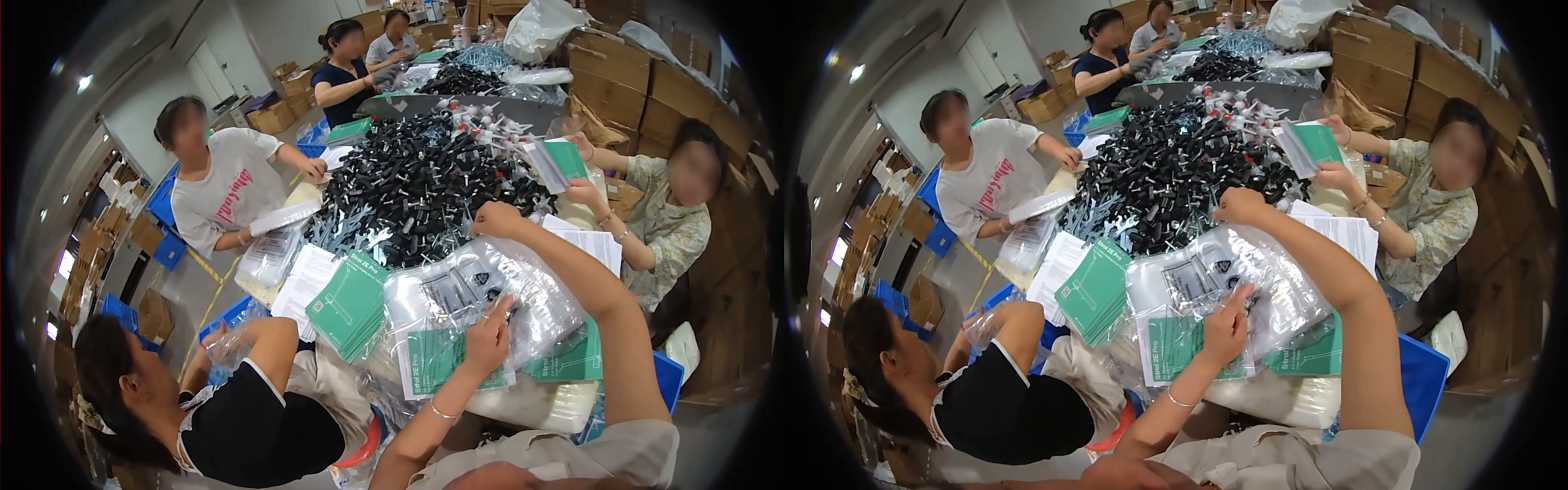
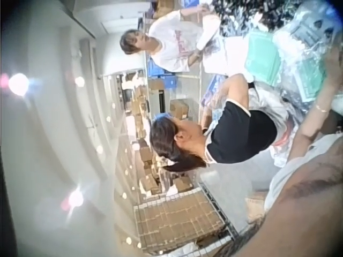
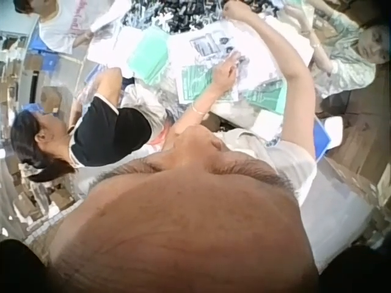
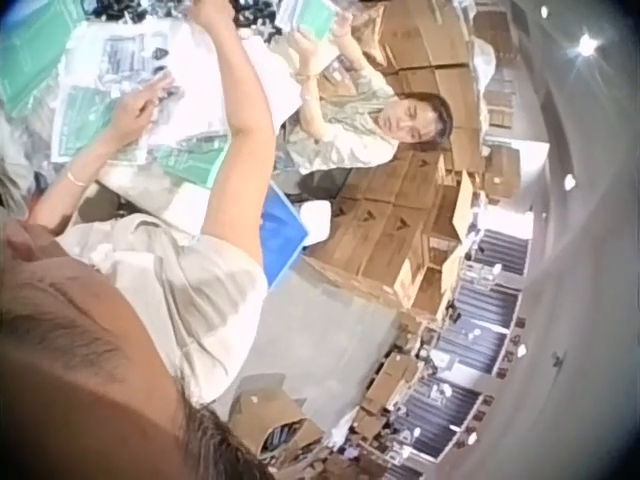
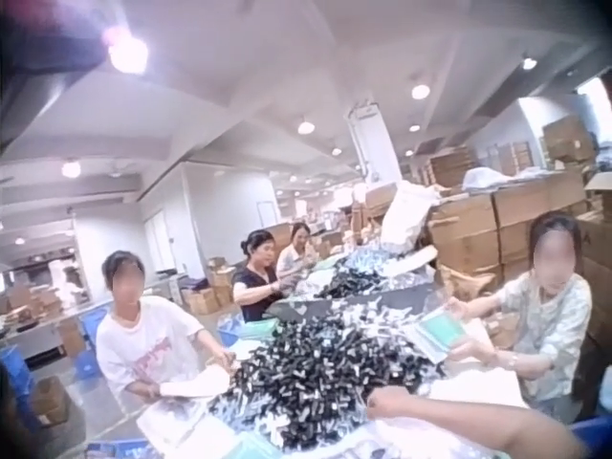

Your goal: Packaging small black components and instruction manuals into clear plastic bags at a production table.

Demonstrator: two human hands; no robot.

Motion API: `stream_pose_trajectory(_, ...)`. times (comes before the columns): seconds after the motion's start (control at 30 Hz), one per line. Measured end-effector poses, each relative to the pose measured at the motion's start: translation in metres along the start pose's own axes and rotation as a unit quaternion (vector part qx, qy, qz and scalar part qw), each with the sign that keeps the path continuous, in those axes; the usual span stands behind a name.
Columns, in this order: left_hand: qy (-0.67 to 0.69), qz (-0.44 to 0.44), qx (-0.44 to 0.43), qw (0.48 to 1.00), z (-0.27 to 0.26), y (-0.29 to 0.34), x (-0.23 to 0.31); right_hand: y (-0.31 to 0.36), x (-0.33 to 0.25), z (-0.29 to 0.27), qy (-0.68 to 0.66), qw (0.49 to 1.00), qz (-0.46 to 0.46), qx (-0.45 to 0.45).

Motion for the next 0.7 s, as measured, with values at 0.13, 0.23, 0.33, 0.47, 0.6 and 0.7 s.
stream_pose_trajectory(0.13,0.007,0.015,0.007,1.000,-0.002,0.002,0.005,-0.008,-0.012,0.014,-0.042,0.997,-0.067,0.007)
stream_pose_trajectory(0.23,0.010,0.020,0.010,1.000,-0.001,0.001,0.004,-0.015,-0.016,0.015,-0.092,0.992,-0.082,0.027)
stream_pose_trajectory(0.33,0.014,0.070,0.059,0.996,-0.007,0.005,0.013,-0.021,0.005,0.004,-0.444,0.887,0.027,0.123)
stream_pose_trajectory(0.47,0.011,0.049,0.047,0.998,-0.010,0.004,0.008,-0.020,0.005,-0.019,-0.660,0.734,0.054,0.151)
stream_pose_trajectory(0.6,0.026,0.033,0.035,0.999,-0.006,0.003,0.009,-0.023,0.044,-0.005,-0.687,0.706,0.069,0.157)
stream_pose_trajectory(0.7,0.014,0.045,0.046,0.998,-0.007,0.002,0.008,-0.026,0.056,0.009,-0.558,0.812,0.133,0.110)
Point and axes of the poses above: each hand's wrist, its own y-axis away from the middle knuckle, its own z-axis out of the palm, x = y × z, the point moved 8 cm from there along -y, towards the middle knuckle, and after that the axes turned 14 degrees about -z, right-handed, at the moved point
